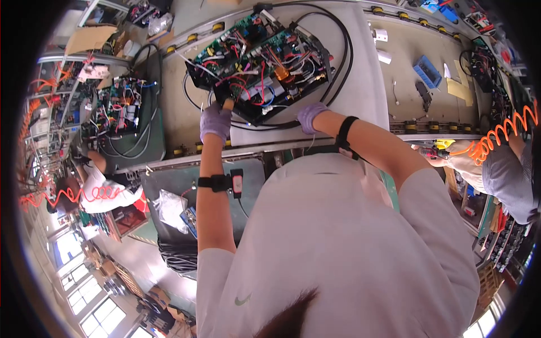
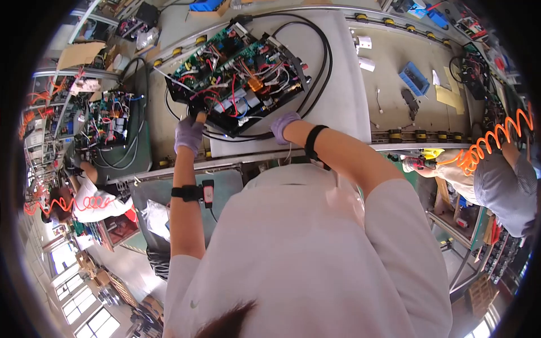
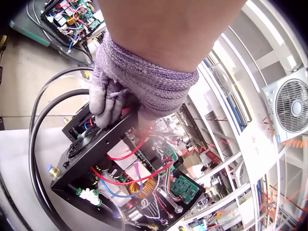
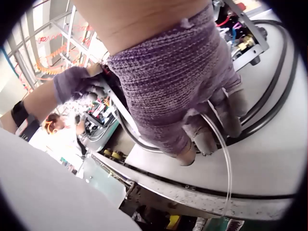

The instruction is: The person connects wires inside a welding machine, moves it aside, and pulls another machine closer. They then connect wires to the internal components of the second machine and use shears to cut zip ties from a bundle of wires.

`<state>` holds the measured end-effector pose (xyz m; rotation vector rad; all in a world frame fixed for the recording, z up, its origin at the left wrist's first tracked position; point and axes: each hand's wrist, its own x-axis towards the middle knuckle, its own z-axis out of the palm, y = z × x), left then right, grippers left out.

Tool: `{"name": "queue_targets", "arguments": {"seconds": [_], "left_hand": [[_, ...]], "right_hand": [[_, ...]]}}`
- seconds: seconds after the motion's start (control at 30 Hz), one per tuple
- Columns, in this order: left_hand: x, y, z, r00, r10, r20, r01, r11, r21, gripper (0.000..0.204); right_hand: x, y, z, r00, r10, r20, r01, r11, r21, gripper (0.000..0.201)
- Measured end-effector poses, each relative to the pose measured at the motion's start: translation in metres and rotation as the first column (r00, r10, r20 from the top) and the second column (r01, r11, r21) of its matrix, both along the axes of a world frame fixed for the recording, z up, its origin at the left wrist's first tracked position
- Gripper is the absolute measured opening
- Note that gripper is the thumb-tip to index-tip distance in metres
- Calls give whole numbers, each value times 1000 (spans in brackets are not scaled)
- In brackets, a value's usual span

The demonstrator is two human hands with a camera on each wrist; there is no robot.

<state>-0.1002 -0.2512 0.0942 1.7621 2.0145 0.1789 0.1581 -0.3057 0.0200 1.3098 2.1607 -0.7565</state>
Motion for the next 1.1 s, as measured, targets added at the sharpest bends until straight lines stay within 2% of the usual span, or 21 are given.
{"name": "queue_targets", "arguments": {"seconds": [0.07,0.3,0.33,0.4,0.43,0.53,0.57,0.67,0.7,0.8,0.9,1.0,1.03,1.1], "left_hand": [[3,0,3,1000,-11,-19,11,1000,1,42],[11,-13,17,998,-32,-53,33,999,21,33],[14,-19,20,999,-28,-37,31,995,91,34],[10,-22,7,994,-39,-99,49,994,99,36],[12,-25,10,993,-41,-115,52,994,97,38],[12,-39,4,993,-76,-90,86,991,104,44],[13,-44,4,991,-76,-109,85,992,88,44],[23,-59,18,992,-66,-106,67,998,7,44],[25,-62,20,994,-60,-95,58,998,-26,44],[22,-64,6,994,-26,-109,37,994,100,44],[21,-61,22,993,-54,-102,54,999,-1,44],[18,-58,28,999,-20,-44,33,948,318,43],[22,-56,36,999,-26,-48,43,915,401,40],[24,-48,38,1000,-15,7,11,910,414,37]], "right_hand": [[9,3,-21,996,-82,-31,82,997,13,38],[17,13,6,997,-76,-27,76,997,-24,39],[18,13,12,996,-85,-39,86,996,21,38],[18,13,25,993,-99,-63,105,989,106,37],[16,11,44,978,-198,-71,206,968,146,35],[16,6,95,967,-200,-158,234,941,243,37],[16,3,93,956,-191,-222,261,899,351,34],[16,3,91,824,-191,-534,434,818,378,31],[14,2,97,789,-108,-605,450,771,450,30],[0,10,88,740,-120,-661,537,697,475,34],[-17,18,84,760,-147,-634,559,646,520,34],[-28,28,98,823,-216,-525,494,728,475,29],[-28,31,109,868,-192,-458,410,798,441,28],[-34,35,104,894,-142,-426,351,812,466,26]]}}
